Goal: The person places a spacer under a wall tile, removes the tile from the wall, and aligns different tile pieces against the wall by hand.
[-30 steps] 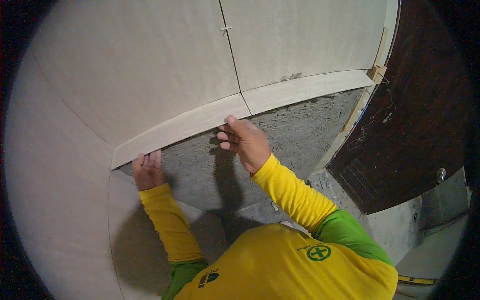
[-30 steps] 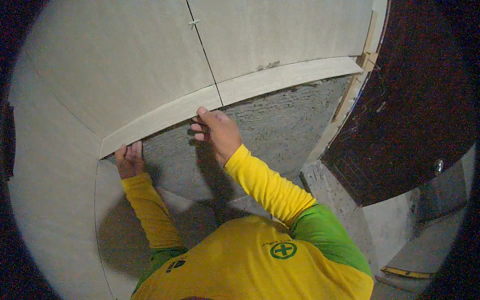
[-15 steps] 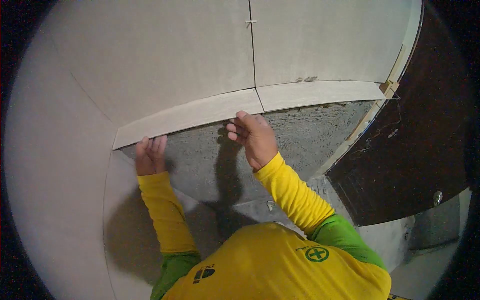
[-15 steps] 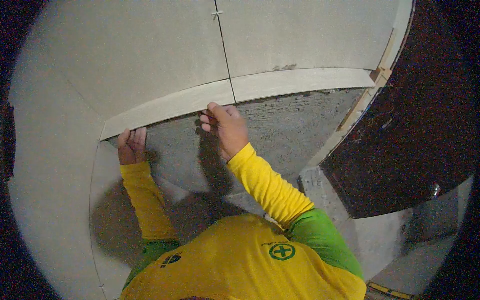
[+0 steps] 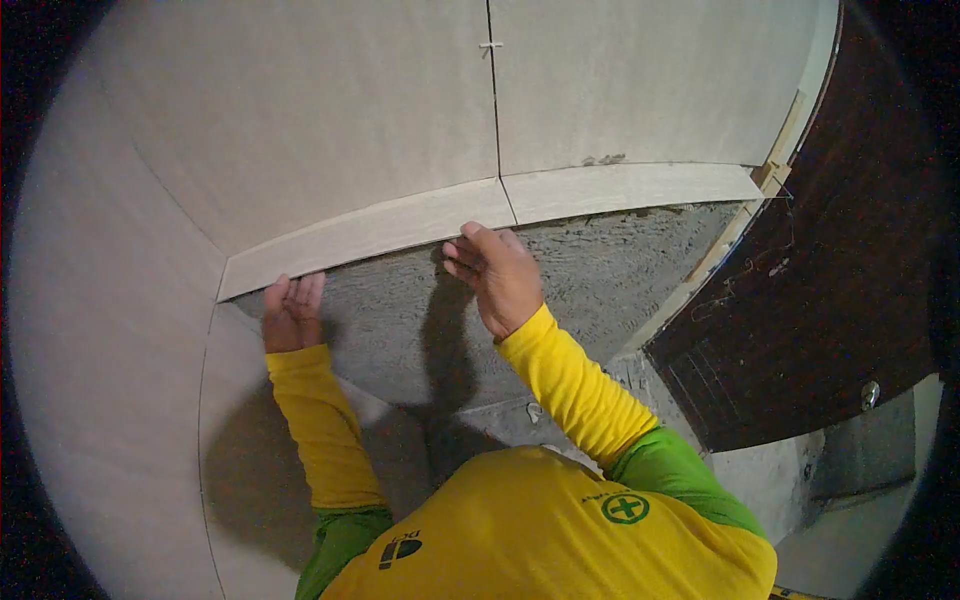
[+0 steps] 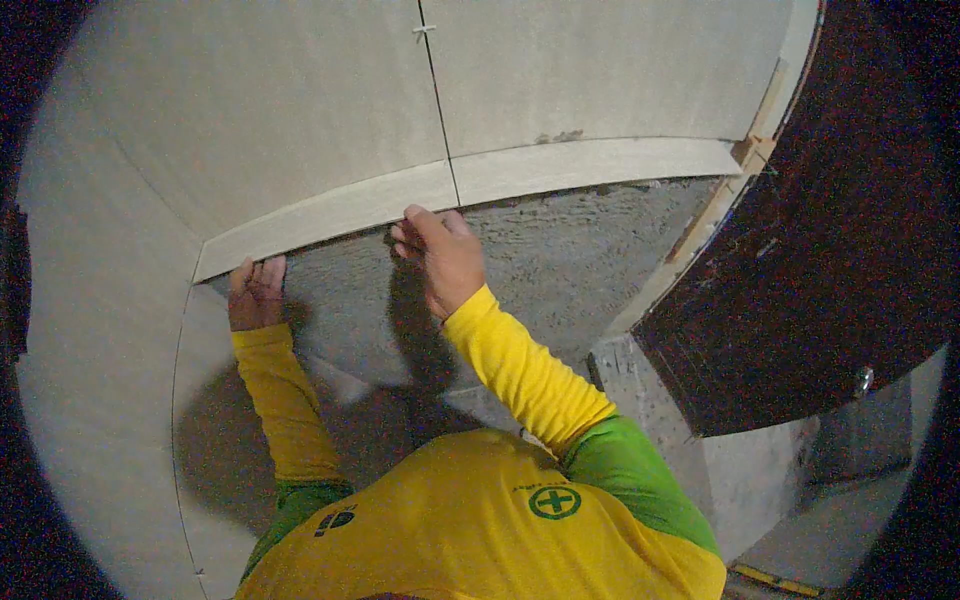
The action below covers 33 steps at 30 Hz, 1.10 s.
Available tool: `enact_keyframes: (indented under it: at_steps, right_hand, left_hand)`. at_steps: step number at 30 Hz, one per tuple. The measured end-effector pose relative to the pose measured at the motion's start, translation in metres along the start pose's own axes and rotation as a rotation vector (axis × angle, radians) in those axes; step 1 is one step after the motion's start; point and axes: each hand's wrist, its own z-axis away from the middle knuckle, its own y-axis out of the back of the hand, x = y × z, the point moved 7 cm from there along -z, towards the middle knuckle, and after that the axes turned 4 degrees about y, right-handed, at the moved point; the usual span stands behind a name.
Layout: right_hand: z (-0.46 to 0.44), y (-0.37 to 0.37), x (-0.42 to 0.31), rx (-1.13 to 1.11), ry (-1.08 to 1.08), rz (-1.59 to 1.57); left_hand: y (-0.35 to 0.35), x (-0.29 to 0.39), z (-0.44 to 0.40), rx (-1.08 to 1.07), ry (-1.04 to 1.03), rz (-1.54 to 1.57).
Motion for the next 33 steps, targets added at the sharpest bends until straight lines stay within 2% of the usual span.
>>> enact_keyframes:
  at_steps: [8,14,17,24,30,33]
  right_hand:
    - [-0.002,-0.001,-0.001,0.004,-0.004,0.001]
    - [-0.005,0.000,0.001,0.006,0.000,0.014]
    - [-0.003,-0.002,-0.002,-0.003,-0.002,0.020]
    - [-0.003,-0.001,-0.001,0.013,-0.010,0.018]
    - [0.004,0.001,-0.008,-0.015,-0.036,0.177]
    - [-0.001,0.004,-0.004,-0.022,-0.040,0.226]
  left_hand:
    - [0.016,0.000,-0.011,-0.051,-0.017,-0.005]
    - [-0.001,0.004,-0.002,-0.085,0.001,-0.020]
    - [-0.008,0.006,0.003,-0.015,0.007,-0.078]
    - [-0.003,0.008,-0.001,-0.030,0.001,-0.109]
    - [0.000,0.005,-0.004,-0.046,0.044,0.004]
    - [0.002,0.010,-0.002,-0.041,-0.035,-0.088]
